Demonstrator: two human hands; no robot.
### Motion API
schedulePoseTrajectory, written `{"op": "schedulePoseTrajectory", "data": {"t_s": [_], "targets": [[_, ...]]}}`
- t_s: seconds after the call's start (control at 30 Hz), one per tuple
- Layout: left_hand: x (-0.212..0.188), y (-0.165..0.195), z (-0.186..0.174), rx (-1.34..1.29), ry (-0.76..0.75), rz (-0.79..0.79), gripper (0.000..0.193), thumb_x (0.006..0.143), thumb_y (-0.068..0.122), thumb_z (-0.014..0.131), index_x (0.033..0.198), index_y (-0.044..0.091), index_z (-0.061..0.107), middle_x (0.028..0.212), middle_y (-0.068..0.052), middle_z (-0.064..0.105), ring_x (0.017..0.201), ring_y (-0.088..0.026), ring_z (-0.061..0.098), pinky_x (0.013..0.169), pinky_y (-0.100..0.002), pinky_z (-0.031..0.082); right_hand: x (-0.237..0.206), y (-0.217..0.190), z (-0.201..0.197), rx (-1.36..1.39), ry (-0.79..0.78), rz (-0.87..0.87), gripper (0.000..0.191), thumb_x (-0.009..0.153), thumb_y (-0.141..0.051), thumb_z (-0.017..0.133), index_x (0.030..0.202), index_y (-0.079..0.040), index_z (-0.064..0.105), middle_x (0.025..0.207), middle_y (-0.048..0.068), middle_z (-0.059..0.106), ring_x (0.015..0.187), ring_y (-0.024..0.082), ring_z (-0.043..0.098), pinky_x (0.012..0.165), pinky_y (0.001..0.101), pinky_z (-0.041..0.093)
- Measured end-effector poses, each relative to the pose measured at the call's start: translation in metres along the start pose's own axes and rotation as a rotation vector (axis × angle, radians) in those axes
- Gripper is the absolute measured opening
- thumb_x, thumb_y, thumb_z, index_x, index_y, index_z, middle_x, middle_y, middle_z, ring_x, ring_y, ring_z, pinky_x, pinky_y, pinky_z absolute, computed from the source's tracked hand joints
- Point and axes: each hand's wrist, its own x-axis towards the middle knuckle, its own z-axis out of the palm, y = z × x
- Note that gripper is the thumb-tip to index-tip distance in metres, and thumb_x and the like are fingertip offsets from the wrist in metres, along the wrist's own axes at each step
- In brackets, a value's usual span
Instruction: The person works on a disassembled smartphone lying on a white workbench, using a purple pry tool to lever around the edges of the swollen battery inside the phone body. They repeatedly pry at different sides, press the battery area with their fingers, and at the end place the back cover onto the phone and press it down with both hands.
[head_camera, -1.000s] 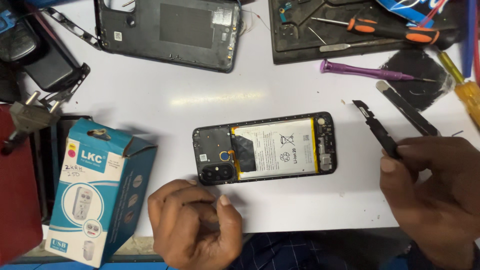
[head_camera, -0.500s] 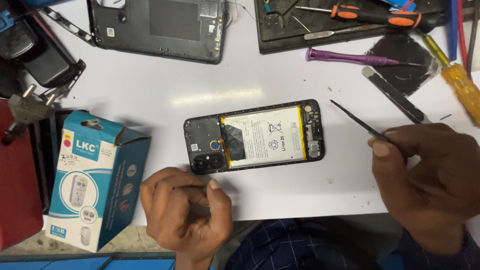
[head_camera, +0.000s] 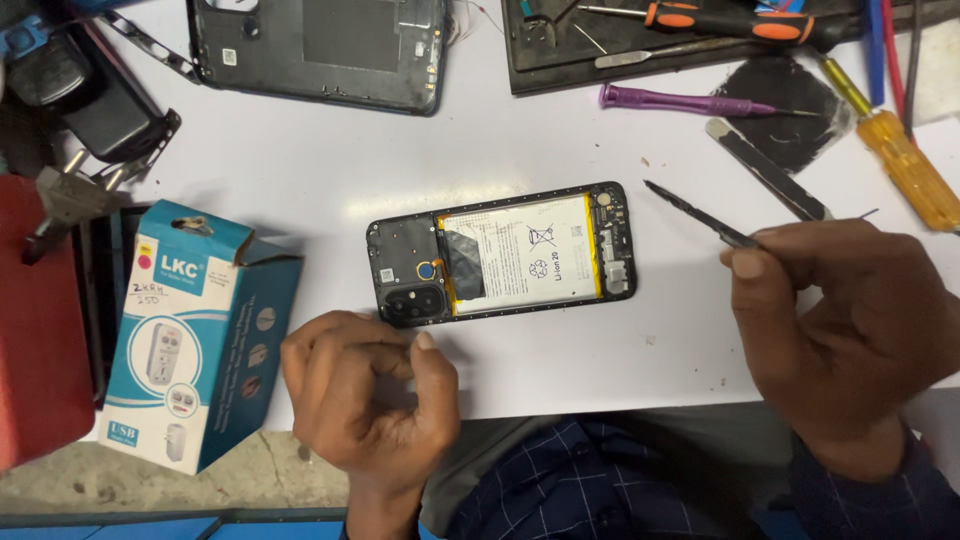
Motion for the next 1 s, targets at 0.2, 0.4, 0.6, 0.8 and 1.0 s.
{"op": "schedulePoseTrajectory", "data": {"t_s": [0.2, 0.4, 0.6, 0.8, 1.0], "targets": [[0.009, 0.025, 0.014, -0.487, -0.149, -0.262, 0.023, 0.084, -0.001, 0.072, 0.105, 0.0, 0.062, 0.086, -0.005, 0.072, 0.061, -0.007, 0.049, 0.054, -0.021, 0.038, 0.013, -0.011, 0.004, -0.022, -0.026, -0.124, 0.021, 0.093, 0.004, 0.076, 0.107, 0.006, 0.061, 0.096, 0.018, 0.071, 0.069, 0.013, 0.067, 0.053, 0.0207, 0.051], [0.024, 0.058, 0.044, -1.067, -0.514, -0.572, 0.047, 0.093, 0.003, 0.069, 0.138, -0.005, 0.057, 0.1, -0.005, 0.073, 0.063, 0.003, 0.047, 0.052, -0.015, 0.038, 0.005, -0.034, 0.006, -0.07, -0.04, -0.138, 0.027, 0.083, 0.004, 0.081, 0.103, 0.004, 0.063, 0.096, 0.017, 0.071, 0.066, 0.01, 0.067, 0.057, 0.0233, 0.051], [0.026, 0.06, 0.058, -1.218, -0.585, -0.61, 0.037, 0.096, 0.006, 0.07, 0.129, -0.009, 0.061, 0.098, -0.004, 0.072, 0.069, 0.003, 0.053, 0.058, -0.014, 0.043, -0.003, -0.034, 0.007, -0.065, -0.095, -0.211, 0.029, 0.082, 0.0, 0.083, 0.103, -0.001, 0.062, 0.1, 0.015, 0.071, 0.07, 0.01, 0.069, 0.057, 0.0216, 0.053], [0.019, 0.049, 0.06, -1.128, -0.562, -0.601, 0.029, 0.095, 0.004, 0.068, 0.121, -0.009, 0.066, 0.091, -0.002, 0.07, 0.068, 0.002, 0.054, 0.059, -0.016, 0.045, -0.004, -0.031, 0.014, -0.052, -0.213, -0.212, 0.036, 0.079, -0.006, 0.086, 0.108, -0.006, 0.065, 0.102, 0.013, 0.073, 0.065, 0.007, 0.064, 0.055, 0.0215, 0.049], [0.02, 0.047, 0.051, -0.952, -0.621, -0.575, 0.029, 0.093, 0.006, 0.066, 0.119, -0.006, 0.07, 0.084, 0.001, 0.072, 0.062, 0.002, 0.052, 0.054, -0.016, 0.044, 0.011, -0.027, 0.008, 0.087, -0.343, -0.091, 0.082, 0.072, -0.013, 0.087, 0.142, 0.001, 0.046, 0.12, 0.012, 0.061, 0.08, 0.007, 0.059, 0.061, 0.0206, 0.048]]}}
